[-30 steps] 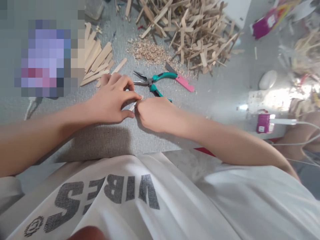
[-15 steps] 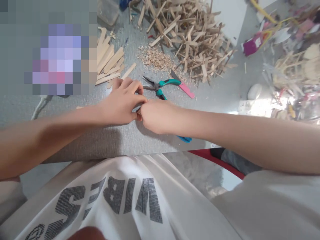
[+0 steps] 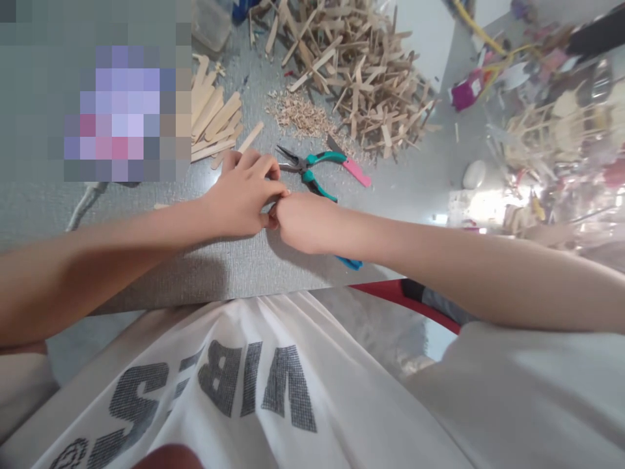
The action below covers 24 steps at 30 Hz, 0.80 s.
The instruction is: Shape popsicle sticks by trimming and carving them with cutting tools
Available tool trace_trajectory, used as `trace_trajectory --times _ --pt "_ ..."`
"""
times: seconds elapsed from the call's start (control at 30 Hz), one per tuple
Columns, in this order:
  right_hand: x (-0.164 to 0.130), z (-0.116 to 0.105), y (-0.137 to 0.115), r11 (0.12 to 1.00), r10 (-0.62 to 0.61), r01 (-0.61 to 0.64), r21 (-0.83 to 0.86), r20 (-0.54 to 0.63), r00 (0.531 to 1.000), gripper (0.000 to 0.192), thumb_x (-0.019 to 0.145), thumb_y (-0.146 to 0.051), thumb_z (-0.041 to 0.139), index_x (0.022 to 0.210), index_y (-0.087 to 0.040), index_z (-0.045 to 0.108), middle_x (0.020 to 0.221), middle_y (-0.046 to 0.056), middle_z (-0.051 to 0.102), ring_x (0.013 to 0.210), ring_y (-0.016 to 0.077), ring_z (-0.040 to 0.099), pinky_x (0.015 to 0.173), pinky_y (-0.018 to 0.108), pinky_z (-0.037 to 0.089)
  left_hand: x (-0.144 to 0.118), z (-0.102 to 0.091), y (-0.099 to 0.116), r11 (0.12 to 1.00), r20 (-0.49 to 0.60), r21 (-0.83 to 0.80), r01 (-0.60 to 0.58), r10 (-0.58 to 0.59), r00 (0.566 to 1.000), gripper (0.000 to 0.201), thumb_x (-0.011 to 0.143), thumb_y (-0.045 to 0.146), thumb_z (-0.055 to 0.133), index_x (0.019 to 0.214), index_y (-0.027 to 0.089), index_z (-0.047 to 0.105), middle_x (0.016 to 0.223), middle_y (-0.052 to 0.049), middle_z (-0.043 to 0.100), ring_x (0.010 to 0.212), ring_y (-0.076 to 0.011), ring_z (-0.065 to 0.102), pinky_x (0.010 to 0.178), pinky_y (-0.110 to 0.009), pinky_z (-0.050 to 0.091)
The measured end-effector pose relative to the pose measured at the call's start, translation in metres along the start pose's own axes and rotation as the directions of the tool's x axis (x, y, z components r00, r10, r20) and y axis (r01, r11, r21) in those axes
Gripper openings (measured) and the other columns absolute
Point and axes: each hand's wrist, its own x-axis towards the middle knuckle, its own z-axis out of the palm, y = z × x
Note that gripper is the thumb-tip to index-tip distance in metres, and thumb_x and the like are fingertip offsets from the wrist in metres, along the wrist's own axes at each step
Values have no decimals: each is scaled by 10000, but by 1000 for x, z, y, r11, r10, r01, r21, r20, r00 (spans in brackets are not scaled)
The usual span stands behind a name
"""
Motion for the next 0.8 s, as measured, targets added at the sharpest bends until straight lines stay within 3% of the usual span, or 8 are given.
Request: trace_trajectory --times 0.2,0.4,0.5,0.6,0.67,0.7,0.8 --pt "-9 18 5 993 86 -80 83 -74 994 426 1026 -200 394 1258 -42 716 977 248 801 775 291 703 588 365 301 -1 -6 2 999 25 33 8 -9 1000 376 824 331 884 1196 303 836 1401 -132 609 1333 -446 510 1081 -642 380" --pt "-18 33 11 970 110 -66 235 -179 978 421 1074 -240 353 1267 -84 692 1015 231 811 810 308 728 625 368 295 -4 -14 0 1000 21 -2 9 -8 1000 713 843 461 857 1509 297 661 1435 -149 643 1356 -421 537 1130 -606 372" --pt "-21 35 14 951 168 -90 295 -251 953 445 1093 -264 323 1316 -96 670 1005 212 816 783 302 721 629 363 277 -5 -18 4 995 -46 -85 51 -55 997 758 869 451 795 1560 212 594 1350 -147 724 1201 -338 661 1083 -518 443" --pt "-24 32 17 937 246 -142 318 -315 917 448 1109 -298 309 1280 -98 672 998 214 811 797 323 722 633 367 228 -5 -21 12 960 -78 -252 123 -147 986 456 908 388 719 1295 148 740 1001 -79 798 783 -187 678 820 -352 509" --pt "-23 28 20 932 279 -158 327 -365 888 430 1114 -306 320 1244 -104 677 992 211 805 797 329 715 640 371 199 -6 -22 18 909 -91 -368 194 -243 966 257 962 392 666 963 157 769 727 -23 730 606 -130 584 649 -283 451" --pt "-22 27 21 928 285 -148 341 -395 874 409 1112 -303 335 1220 -110 679 981 205 800 787 323 706 644 373 194 -6 -23 20 874 -100 -432 222 -292 951 277 981 395 651 851 166 735 647 -8 692 564 -114 559 598 -262 425" --pt "-9 26 24 884 281 -11 468 -510 813 289 1094 -298 420 1030 -159 666 873 153 758 731 276 654 651 365 225 -5 -22 24 701 -92 -659 273 -436 895 256 1000 373 655 838 177 687 604 14 689 480 -85 572 499 -211 422"
